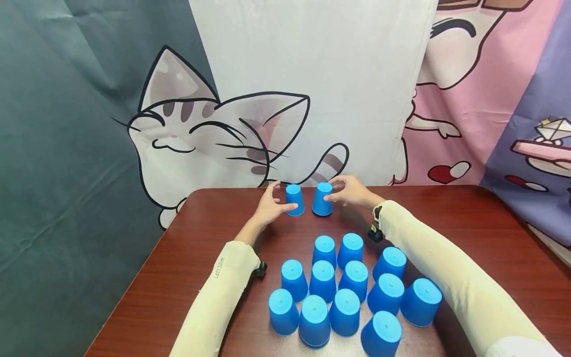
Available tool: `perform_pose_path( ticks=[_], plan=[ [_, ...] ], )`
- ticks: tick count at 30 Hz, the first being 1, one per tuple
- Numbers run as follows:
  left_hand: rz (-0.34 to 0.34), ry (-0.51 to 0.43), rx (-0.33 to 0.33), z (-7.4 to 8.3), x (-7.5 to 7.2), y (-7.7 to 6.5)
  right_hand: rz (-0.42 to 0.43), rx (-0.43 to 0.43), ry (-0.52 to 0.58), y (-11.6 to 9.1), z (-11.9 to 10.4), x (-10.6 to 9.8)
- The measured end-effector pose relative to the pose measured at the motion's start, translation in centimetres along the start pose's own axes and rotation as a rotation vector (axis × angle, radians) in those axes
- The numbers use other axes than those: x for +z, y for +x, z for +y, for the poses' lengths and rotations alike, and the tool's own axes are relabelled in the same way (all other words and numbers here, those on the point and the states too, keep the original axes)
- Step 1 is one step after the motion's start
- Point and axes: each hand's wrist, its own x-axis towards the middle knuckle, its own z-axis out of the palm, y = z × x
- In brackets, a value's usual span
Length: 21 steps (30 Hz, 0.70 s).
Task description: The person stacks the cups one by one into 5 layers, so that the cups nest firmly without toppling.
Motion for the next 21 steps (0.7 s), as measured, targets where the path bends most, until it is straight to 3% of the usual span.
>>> perform_pose_path(
  ticks=[21],
  plan=[
    [-0.003, 0.025, -0.004, -0.7, 0.6, 0.1, -0.038, -0.012, -0.015, 1.2, 0.0, 1.0]
  ],
)
